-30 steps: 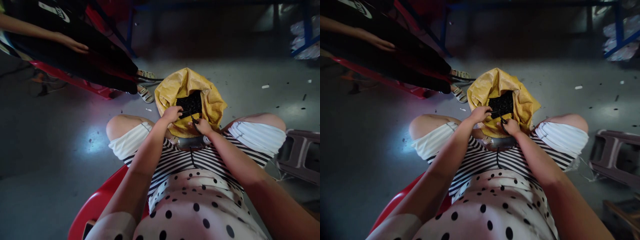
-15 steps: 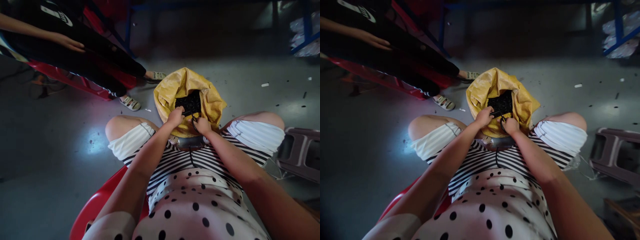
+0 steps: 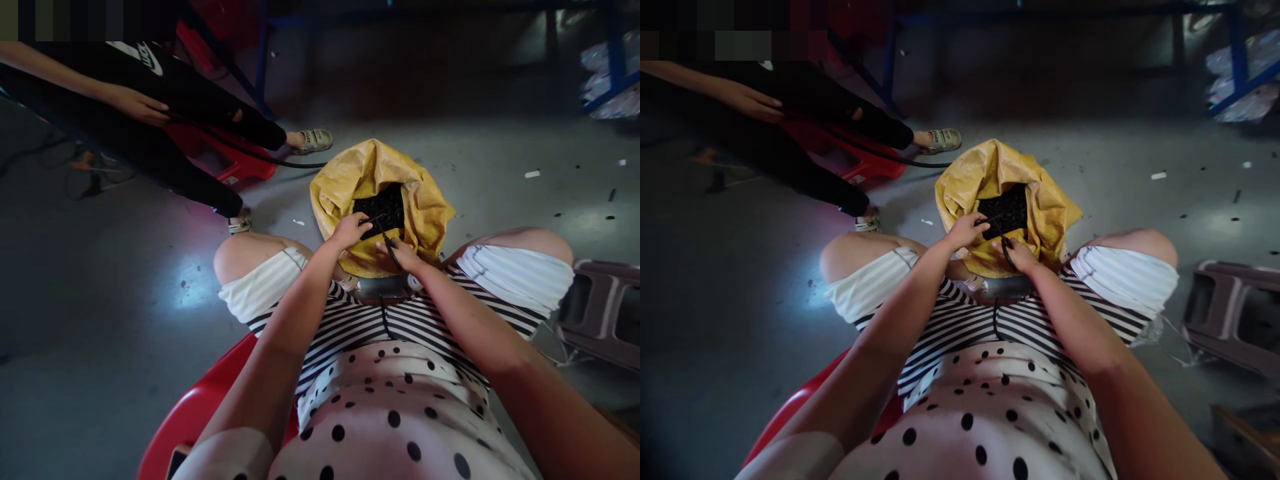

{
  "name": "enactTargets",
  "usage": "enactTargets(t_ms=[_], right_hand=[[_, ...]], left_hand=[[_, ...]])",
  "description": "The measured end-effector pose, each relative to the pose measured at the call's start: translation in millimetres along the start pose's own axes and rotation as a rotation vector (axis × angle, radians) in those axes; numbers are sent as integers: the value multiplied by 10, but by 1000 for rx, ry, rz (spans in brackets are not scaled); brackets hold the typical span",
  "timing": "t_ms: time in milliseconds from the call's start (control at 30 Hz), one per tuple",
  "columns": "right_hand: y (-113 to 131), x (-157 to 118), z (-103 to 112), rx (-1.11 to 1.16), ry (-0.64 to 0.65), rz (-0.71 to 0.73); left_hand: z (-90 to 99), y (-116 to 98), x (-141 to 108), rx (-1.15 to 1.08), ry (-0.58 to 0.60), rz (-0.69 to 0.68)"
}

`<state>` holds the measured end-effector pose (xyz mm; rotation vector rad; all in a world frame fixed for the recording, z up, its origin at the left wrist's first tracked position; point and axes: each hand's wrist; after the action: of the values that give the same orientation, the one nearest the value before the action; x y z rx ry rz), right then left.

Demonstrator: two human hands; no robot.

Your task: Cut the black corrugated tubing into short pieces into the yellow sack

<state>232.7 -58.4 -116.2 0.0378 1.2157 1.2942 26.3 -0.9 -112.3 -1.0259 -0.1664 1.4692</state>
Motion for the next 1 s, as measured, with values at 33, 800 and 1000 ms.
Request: enactTargets(t_ms=[33, 800, 1000], right_hand=[[-1, 1, 3, 11, -9, 3], [18, 14, -22, -55, -50, 31], [-23, 25, -40, -98, -125, 21]], left_hand=[[-1, 3, 3, 3, 7, -2], [4, 7, 6, 106, 86, -11], [70, 66, 17, 197, 62, 31]])
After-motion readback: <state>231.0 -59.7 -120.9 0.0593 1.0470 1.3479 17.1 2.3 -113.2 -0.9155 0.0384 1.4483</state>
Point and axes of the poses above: each hand's wrist, its own x-axis towards the middle knuckle, its own z-axis out of the back of the hand, y = z × x, and after that the axes turned 3 degrees about z, right-handed
